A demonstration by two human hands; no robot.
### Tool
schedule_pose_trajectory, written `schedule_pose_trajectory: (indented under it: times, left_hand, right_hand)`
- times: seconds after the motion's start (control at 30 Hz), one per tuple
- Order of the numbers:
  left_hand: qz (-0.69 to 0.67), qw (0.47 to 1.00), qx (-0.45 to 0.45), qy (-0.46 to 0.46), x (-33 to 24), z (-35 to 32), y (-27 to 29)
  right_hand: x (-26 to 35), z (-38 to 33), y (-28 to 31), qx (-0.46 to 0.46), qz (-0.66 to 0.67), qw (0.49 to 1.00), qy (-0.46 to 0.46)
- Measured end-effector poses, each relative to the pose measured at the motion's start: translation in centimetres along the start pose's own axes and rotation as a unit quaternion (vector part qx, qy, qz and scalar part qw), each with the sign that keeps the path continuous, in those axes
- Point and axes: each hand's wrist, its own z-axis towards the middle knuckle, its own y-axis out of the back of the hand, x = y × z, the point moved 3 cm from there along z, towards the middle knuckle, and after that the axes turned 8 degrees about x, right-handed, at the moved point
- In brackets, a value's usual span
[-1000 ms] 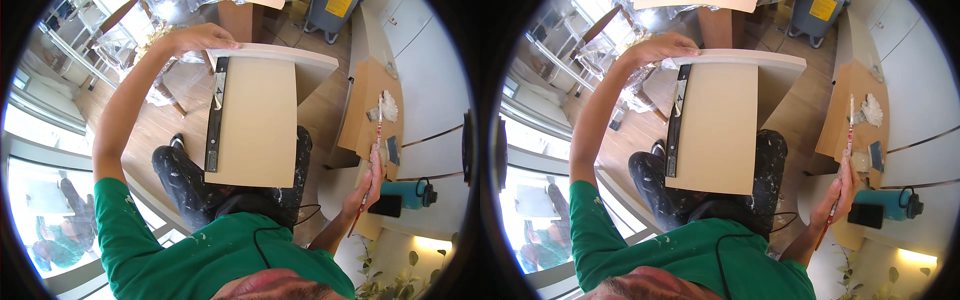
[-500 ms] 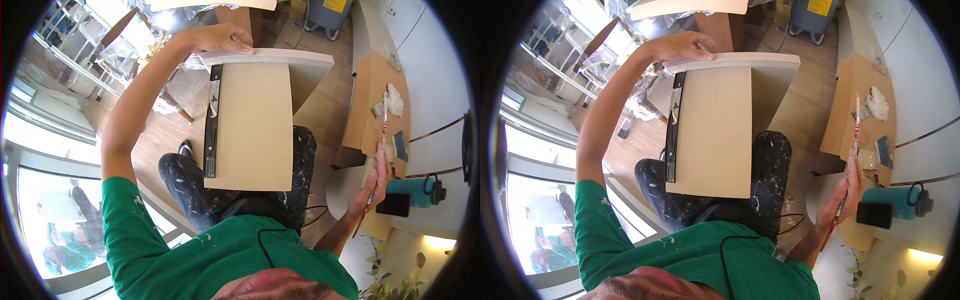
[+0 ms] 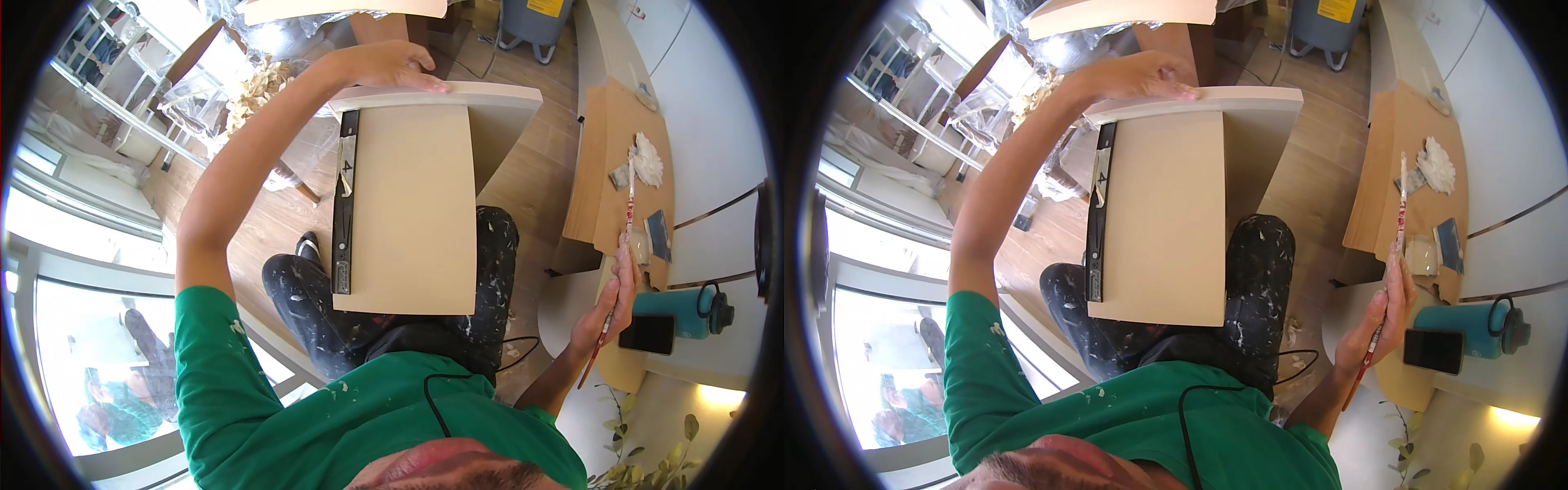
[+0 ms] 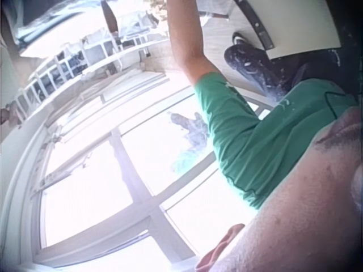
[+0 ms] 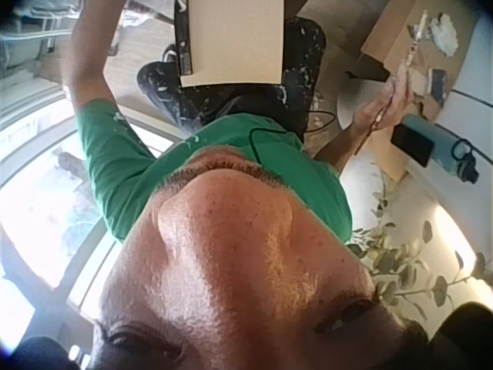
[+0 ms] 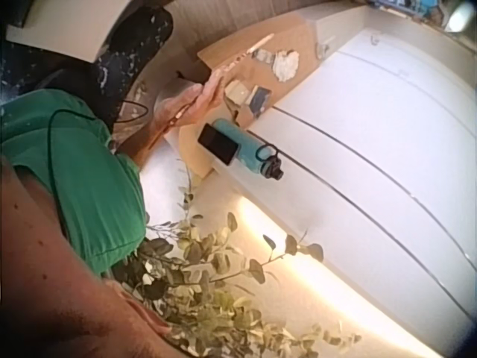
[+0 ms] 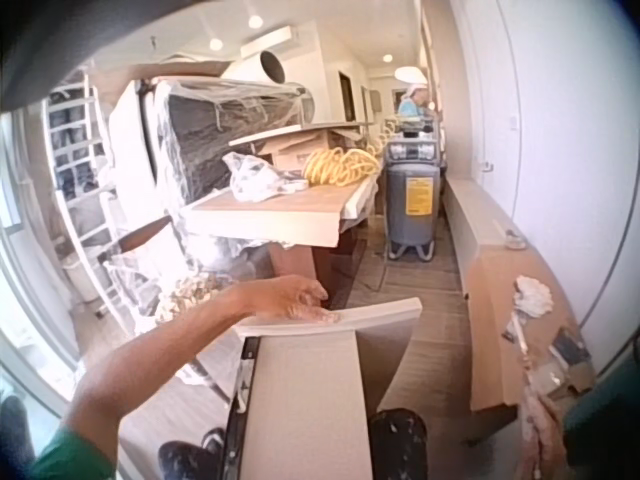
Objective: The person finishes a wooden furniture piece by first removing masking tape from its edges, then sanding down the corners with a sanding block, and finally painting the seams and edges with a brush.
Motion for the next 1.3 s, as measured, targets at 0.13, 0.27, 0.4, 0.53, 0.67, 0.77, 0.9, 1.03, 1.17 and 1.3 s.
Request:
schedule_pose_trajectory:
  times: [0.13,0.27,0.4,0.53,0.67,0.77,0.9,1.03,1.17,1.3]
  left_hand:
    - [0.020,0.998,-0.061,-0.026,-2.6,1.5,-0.9]
    - [-0.068,0.989,-0.090,-0.091,-6.4,4.3,-2.3]
    - [-0.038,0.983,-0.099,-0.149,-12.2,3.4,-3.7]
    - [0.172,0.964,-0.140,-0.149,-14.5,3.1,-8.5]
    - [0.222,0.944,-0.175,-0.170,-14.0,1.5,-9.2]
    - [0.235,0.936,-0.195,-0.176,-12.3,-1.1,-9.4]
    - [0.242,0.949,-0.167,-0.119,-9.9,-5.6,-8.2]
    - [0.262,0.952,-0.146,-0.069,-7.5,-10.6,-7.0]
    - [0.274,0.952,-0.135,0.019,-5.7,-15.4,-5.5]
    - [0.222,0.952,-0.072,0.197,-3.8,-19.2,-2.7]
  right_hand:
    - [0.4,-0.1,0.2,-0.013,0.021,1.000,-0.011]
    - [0.5,-0.2,0.7,-0.027,-0.005,1.000,0.000]
    - [0.6,-0.4,1.4,-0.035,-0.021,0.999,0.003]
    - [1.1,-0.4,1.2,-0.039,-0.031,0.999,-0.001]
    - [1.5,-0.6,1.3,-0.041,-0.040,0.998,-0.011]
    - [1.4,-0.8,1.4,-0.039,-0.039,0.998,-0.001]
    - [1.7,-0.6,1.2,-0.032,-0.047,0.998,0.004]
    - [1.8,-0.4,0.8,-0.034,-0.026,0.999,0.010]
    - [1.2,-0.6,1.4,-0.033,-0.017,0.999,0.020]
    - [-0.1,-0.7,2.7,-0.051,-0.028,0.998,0.009]
